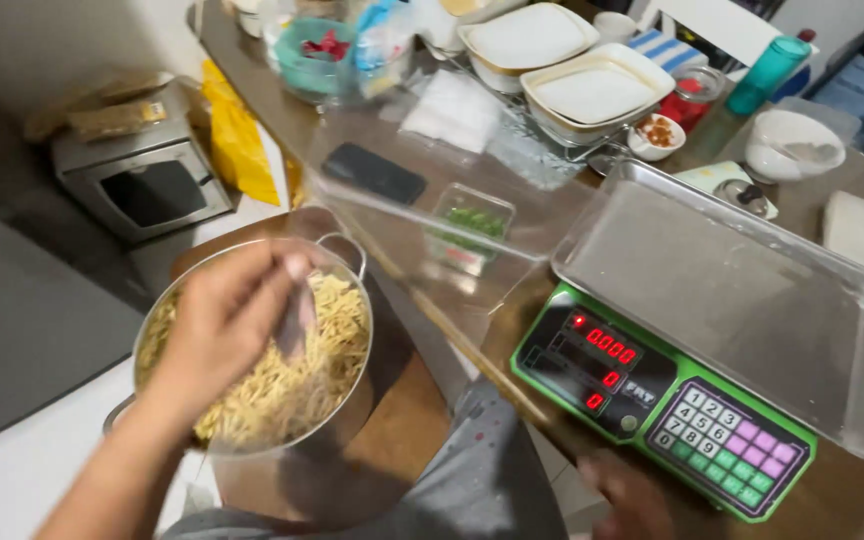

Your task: The person is portioning dried noodles from a large pot into small plastic bags, using a digital scale to ensure consistent weight for each package.

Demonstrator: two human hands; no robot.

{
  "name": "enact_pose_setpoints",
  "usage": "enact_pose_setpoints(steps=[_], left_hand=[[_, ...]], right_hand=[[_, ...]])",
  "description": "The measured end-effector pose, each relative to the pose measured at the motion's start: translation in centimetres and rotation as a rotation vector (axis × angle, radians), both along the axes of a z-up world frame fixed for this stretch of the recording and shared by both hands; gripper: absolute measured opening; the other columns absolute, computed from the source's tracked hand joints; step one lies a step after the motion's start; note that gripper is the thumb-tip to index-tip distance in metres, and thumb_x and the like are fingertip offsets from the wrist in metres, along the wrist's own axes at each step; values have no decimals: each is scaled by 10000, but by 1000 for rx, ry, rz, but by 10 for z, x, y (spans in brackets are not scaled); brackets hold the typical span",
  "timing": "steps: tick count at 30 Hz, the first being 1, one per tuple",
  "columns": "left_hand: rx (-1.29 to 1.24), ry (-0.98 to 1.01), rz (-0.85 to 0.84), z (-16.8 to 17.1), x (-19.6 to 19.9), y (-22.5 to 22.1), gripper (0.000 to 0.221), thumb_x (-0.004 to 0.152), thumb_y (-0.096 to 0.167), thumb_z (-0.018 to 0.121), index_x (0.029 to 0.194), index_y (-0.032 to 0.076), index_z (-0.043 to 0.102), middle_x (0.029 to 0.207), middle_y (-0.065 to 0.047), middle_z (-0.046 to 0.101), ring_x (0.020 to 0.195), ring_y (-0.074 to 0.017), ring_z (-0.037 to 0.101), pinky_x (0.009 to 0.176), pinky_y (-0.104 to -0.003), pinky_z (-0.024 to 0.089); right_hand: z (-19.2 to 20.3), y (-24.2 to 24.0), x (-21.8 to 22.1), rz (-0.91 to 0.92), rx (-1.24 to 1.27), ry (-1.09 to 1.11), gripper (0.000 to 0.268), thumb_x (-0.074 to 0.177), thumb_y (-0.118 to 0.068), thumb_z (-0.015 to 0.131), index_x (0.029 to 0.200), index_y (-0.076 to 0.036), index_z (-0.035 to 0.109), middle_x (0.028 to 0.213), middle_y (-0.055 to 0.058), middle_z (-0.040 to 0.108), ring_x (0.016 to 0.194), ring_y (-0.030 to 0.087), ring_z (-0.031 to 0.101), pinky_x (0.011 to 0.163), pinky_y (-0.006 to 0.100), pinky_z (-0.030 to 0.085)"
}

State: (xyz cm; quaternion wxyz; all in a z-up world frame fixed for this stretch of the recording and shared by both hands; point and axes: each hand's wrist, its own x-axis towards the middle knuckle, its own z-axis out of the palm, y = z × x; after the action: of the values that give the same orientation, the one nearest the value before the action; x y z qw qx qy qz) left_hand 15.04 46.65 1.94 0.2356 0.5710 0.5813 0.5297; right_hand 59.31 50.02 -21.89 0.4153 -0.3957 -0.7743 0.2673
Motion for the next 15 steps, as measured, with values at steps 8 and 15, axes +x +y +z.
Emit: enact_pose_setpoints(steps=[8,15], left_hand=[[-396,-57,-345,-150,6,-50,238,1045,231,467,971,147,677,896,0,721,789,-104,714,706,-237,588],[-718,304,-184,-224,7,-68,194,1015,266,432,973,227,617,923,-16,737,863,-201,690,789,-333,488]], right_hand=[[27,44,-118,413,-564,865,961,787,-426,757,1535,15,343,1354,256,603,1232,389,615,950,552,539],[10,14,-111,564,-1028,175,436,945,-208,588,1283,49,689,962,242,813,750,278,796,639,359,674]])
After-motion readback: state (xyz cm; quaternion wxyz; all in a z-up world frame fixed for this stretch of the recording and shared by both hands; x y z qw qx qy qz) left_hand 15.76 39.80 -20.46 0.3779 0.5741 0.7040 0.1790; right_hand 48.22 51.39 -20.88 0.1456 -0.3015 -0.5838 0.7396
